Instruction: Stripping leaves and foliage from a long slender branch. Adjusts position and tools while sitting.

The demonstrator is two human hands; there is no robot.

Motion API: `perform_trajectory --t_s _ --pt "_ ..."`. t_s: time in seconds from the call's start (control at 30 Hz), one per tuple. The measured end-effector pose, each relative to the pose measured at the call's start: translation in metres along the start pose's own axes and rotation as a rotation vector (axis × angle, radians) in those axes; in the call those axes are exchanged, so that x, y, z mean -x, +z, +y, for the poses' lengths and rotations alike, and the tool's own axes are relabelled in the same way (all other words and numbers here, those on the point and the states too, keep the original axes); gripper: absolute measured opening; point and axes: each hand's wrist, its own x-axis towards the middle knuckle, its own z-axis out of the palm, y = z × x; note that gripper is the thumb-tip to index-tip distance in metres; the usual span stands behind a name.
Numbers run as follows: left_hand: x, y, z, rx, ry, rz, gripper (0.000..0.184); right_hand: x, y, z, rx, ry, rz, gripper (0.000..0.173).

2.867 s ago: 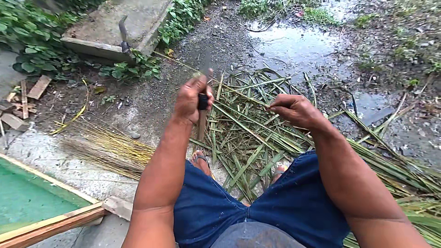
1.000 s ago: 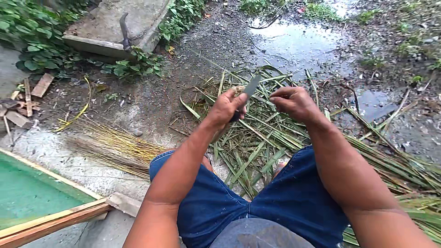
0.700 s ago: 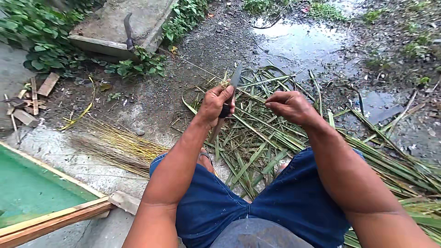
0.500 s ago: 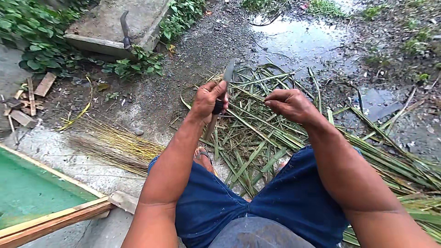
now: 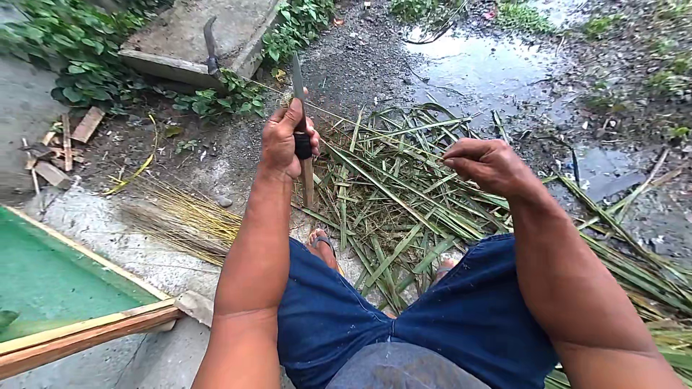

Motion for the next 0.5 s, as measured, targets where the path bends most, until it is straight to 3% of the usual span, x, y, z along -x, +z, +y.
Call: perform_trajectory --t_s 0.33,0.5 --pt "-0.011 -0.042 0.02 0.076 0.09 0.096 0.034 0.027 -0.033 0.007 0.032 0.043 0.055 0.017" --pt "-0.02 -0.056 0.019 0.117 0.109 0.248 0.033 0.037 -0.046 0.011 0.061 0.205 0.157 0.019"
